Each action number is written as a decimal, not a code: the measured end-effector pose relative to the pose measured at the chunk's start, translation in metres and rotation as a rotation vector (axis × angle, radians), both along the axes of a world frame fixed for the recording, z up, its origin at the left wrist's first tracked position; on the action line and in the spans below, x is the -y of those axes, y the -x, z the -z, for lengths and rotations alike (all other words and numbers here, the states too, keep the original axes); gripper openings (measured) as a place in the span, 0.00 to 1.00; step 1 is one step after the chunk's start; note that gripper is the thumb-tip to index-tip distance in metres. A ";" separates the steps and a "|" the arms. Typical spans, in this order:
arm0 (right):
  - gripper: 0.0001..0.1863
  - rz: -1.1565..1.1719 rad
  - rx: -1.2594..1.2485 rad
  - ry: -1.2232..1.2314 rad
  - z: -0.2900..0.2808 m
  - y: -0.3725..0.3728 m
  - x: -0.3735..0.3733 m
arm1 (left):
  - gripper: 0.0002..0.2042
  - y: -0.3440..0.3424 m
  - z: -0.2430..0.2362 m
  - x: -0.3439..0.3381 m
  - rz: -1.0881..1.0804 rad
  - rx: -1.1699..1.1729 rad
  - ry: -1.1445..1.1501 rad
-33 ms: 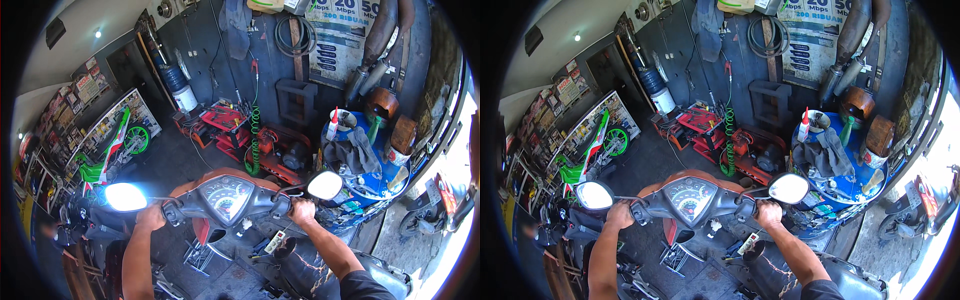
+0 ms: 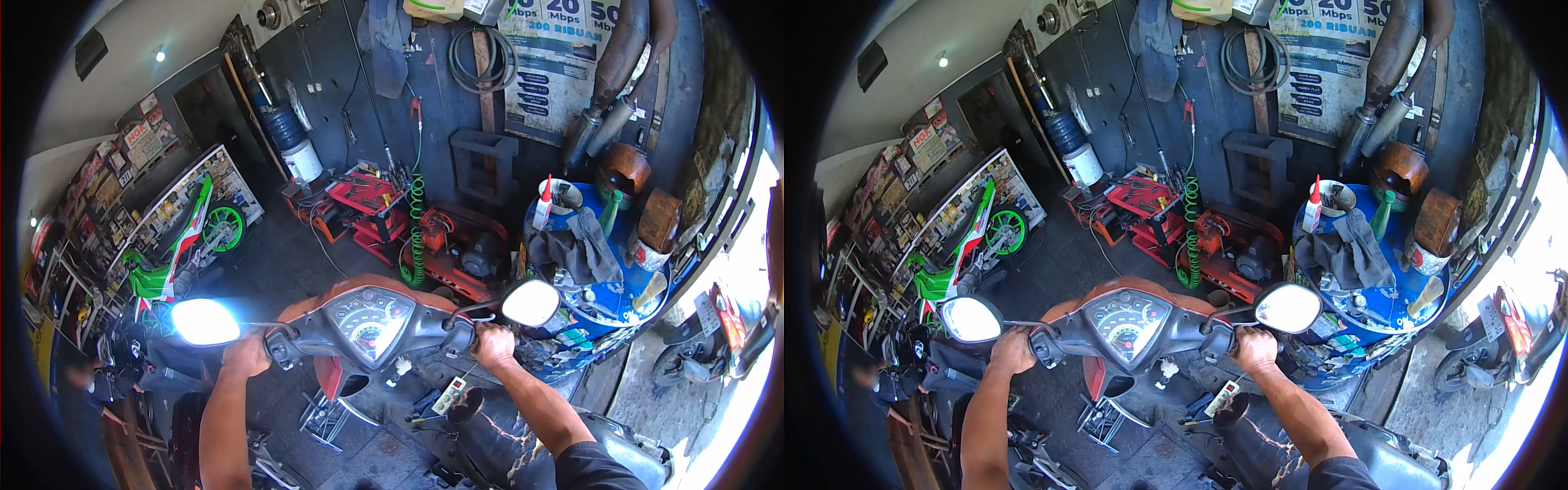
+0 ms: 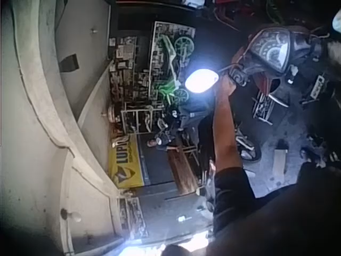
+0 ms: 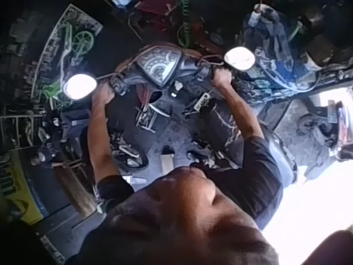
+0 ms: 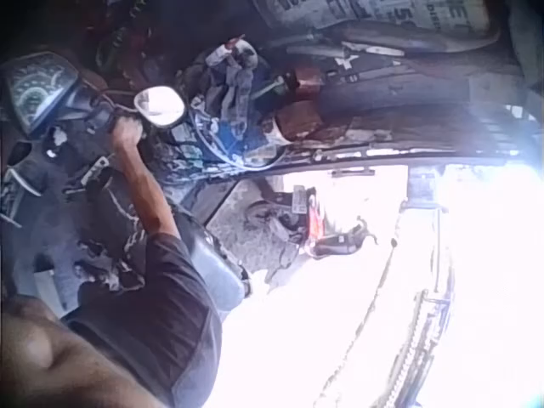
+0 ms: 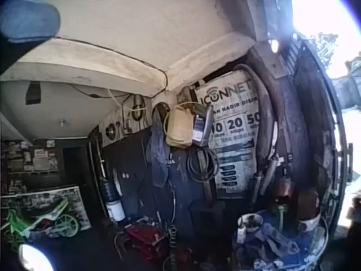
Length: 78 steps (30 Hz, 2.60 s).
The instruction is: Inspecting and repairing engine components and electrical wiring on a motorcycle.
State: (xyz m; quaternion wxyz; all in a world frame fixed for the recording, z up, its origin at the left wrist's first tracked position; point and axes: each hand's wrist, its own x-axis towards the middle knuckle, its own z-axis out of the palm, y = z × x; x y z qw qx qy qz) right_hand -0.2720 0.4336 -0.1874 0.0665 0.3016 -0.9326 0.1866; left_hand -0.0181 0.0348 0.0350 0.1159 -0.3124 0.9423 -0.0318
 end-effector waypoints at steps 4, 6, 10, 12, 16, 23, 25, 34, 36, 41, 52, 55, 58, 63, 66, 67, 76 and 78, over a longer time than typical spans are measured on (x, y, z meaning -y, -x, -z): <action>0.17 0.001 -0.001 0.022 -0.002 -0.002 0.000 | 0.30 0.001 0.003 0.005 -0.003 0.047 0.018; 0.18 0.002 0.003 0.037 -0.002 -0.001 -0.001 | 0.30 0.002 0.002 0.006 -0.026 0.074 0.008; 0.18 0.004 0.031 0.014 -0.012 -0.002 0.001 | 0.31 0.002 -0.001 0.001 -0.034 0.080 -0.005; 0.19 0.043 0.251 -0.175 -0.028 0.000 0.006 | 0.31 -0.004 0.002 0.005 -0.034 0.074 0.002; 0.24 -0.231 0.621 -0.139 -0.012 0.050 -0.011 | 0.31 0.004 0.005 0.005 0.004 0.047 0.023; 0.22 -0.347 1.124 -0.116 -0.039 0.058 -0.001 | 0.31 -0.001 0.003 0.007 -0.034 0.098 0.015; 0.25 -0.300 0.795 -0.232 -0.042 0.050 -0.002 | 0.31 -0.001 0.002 0.007 -0.039 0.090 0.010; 0.25 -0.190 0.436 -0.184 -0.048 0.022 -0.002 | 0.32 -0.002 -0.001 0.003 -0.029 0.044 0.002; 0.25 -0.149 0.405 -0.198 -0.046 0.020 -0.002 | 0.32 -0.001 -0.004 -0.001 -0.012 0.055 -0.002; 0.23 -0.137 0.372 -0.196 -0.041 0.019 -0.004 | 0.32 0.002 -0.008 -0.006 -0.039 0.051 -0.016; 0.21 -0.101 0.320 -0.189 -0.033 0.017 -0.002 | 0.31 0.000 -0.004 0.000 -0.030 0.056 -0.014; 0.21 -0.099 0.295 -0.181 -0.033 0.016 -0.002 | 0.31 -0.001 -0.003 0.000 -0.021 0.052 -0.016; 0.21 -0.094 0.311 -0.189 -0.034 0.016 -0.002 | 0.31 -0.001 -0.003 0.000 -0.010 0.036 -0.011; 0.21 -0.098 0.293 -0.172 -0.031 0.016 -0.002 | 0.32 -0.003 0.001 0.005 -0.013 0.028 0.001; 0.21 -0.095 0.296 -0.177 -0.030 0.017 -0.002 | 0.32 0.000 0.000 0.003 -0.032 0.032 -0.008; 0.21 -0.095 0.297 -0.177 -0.031 0.017 -0.002 | 0.32 0.000 -0.001 0.002 -0.032 0.032 -0.008; 0.21 -0.091 0.309 -0.179 -0.040 0.013 -0.002 | 0.32 -0.001 -0.006 -0.003 -0.030 0.045 -0.006; 0.21 -0.084 0.304 -0.185 -0.037 0.013 -0.002 | 0.32 -0.001 -0.004 -0.001 -0.035 0.053 -0.006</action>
